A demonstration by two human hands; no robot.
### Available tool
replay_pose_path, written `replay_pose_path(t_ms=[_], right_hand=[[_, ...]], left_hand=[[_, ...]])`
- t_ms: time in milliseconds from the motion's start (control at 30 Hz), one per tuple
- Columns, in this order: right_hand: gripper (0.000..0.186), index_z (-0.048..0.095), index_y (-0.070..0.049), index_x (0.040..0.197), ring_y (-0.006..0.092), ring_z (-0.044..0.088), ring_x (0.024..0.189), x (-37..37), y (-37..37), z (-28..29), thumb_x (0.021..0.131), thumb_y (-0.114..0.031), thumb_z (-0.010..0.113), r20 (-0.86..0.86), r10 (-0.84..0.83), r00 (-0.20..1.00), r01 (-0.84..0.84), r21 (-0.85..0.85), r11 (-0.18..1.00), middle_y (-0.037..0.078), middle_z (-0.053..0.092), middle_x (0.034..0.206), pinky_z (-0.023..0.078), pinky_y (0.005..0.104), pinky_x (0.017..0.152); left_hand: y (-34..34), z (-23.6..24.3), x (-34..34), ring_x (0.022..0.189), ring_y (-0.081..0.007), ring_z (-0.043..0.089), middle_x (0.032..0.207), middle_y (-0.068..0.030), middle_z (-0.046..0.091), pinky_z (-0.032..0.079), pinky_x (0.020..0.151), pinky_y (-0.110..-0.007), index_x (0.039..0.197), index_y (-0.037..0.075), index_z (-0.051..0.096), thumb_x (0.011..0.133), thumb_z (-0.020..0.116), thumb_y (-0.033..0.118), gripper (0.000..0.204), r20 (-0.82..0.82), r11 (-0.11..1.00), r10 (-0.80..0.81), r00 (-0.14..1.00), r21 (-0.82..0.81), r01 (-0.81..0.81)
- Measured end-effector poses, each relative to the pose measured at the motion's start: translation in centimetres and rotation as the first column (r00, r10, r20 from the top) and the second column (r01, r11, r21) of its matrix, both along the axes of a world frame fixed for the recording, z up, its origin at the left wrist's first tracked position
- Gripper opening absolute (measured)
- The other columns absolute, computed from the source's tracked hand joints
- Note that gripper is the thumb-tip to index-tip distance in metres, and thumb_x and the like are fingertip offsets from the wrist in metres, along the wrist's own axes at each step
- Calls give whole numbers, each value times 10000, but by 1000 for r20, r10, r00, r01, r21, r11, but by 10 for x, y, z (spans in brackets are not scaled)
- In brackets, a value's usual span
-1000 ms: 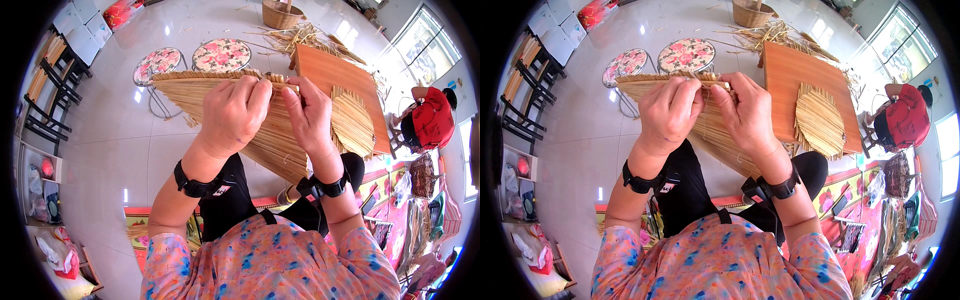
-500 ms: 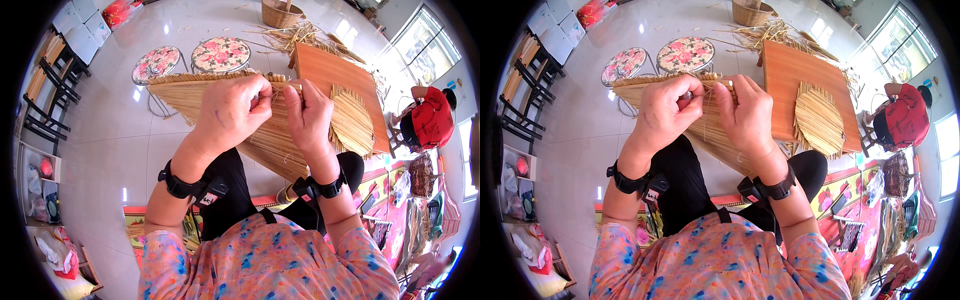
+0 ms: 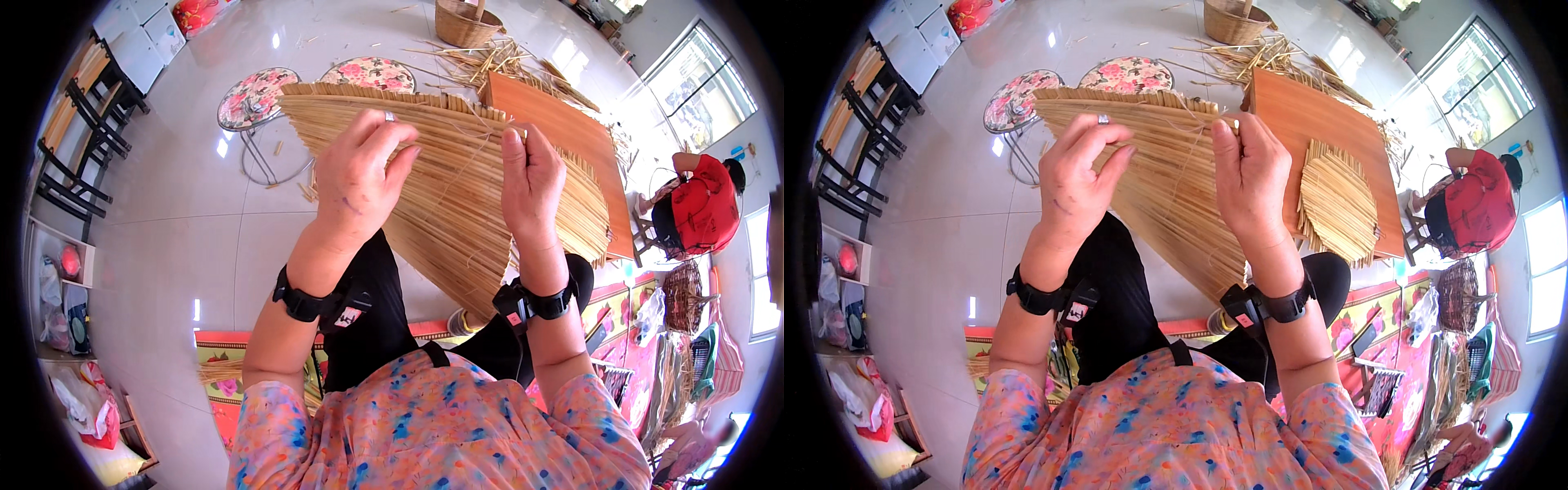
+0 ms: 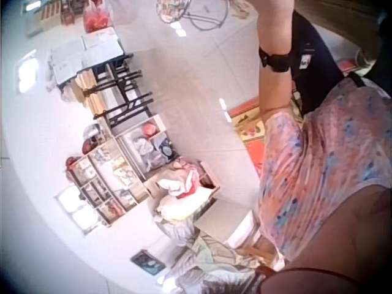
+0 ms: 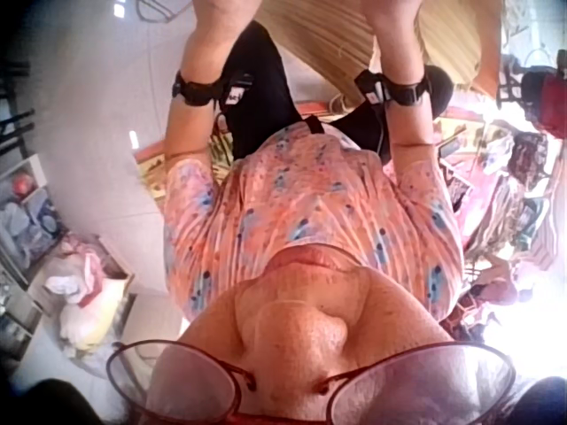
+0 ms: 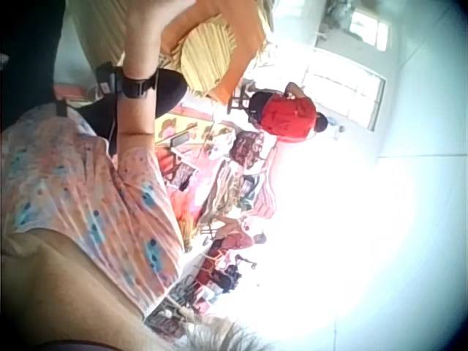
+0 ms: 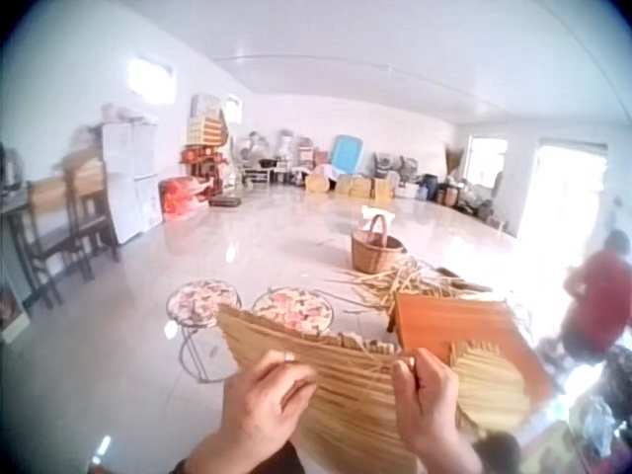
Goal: The person constructs a mat by wrapping white thread around thin bamboo sticks and trimming the edges with a knife.
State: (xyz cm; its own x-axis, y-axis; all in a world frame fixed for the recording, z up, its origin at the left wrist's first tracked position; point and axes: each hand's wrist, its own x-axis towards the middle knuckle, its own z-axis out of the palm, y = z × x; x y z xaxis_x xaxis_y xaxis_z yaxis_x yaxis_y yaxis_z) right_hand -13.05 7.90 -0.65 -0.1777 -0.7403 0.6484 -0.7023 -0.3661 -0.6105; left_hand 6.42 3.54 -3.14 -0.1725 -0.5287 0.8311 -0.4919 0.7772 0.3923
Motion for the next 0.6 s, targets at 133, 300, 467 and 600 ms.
replay_pose_path(t_ms=[133,300,467,600], right_hand=[[168,611,21,931,268,516,618,5,3,3,940,-144,578,-18,38,999,-39,-6,999,151,565,730,442,321,607],[158,609,23,924,271,527,628,2,6,6,938,-131,577,-50,77,996,-77,-8,997,154,574,747,446,321,613],[151,608,20,916,287,537,639,0,7,5,935,-128,584,-58,123,991,-125,-29,992,156,576,752,448,326,618],[142,602,17,907,321,541,627,2,7,3,925,-124,595,-66,72,995,-75,-40,996,166,576,745,448,340,598]], left_hand=[[-16,-2,-10,683,-203,613,833,-22,587,468,552,-316,850,88,648,684,744,10,207,-56,971,28,998,-234,-40],[-21,5,-9,676,-182,615,820,-22,588,478,551,-296,820,80,658,629,734,7,218,143,896,134,981,-441,-58],[-15,11,-10,632,-177,592,761,-23,544,464,524,-291,775,77,609,622,722,11,201,283,888,218,934,-454,-69],[-21,18,-10,574,-179,554,712,-32,489,438,490,-302,720,84,539,635,698,14,193,361,882,199,911,-471,-6]])
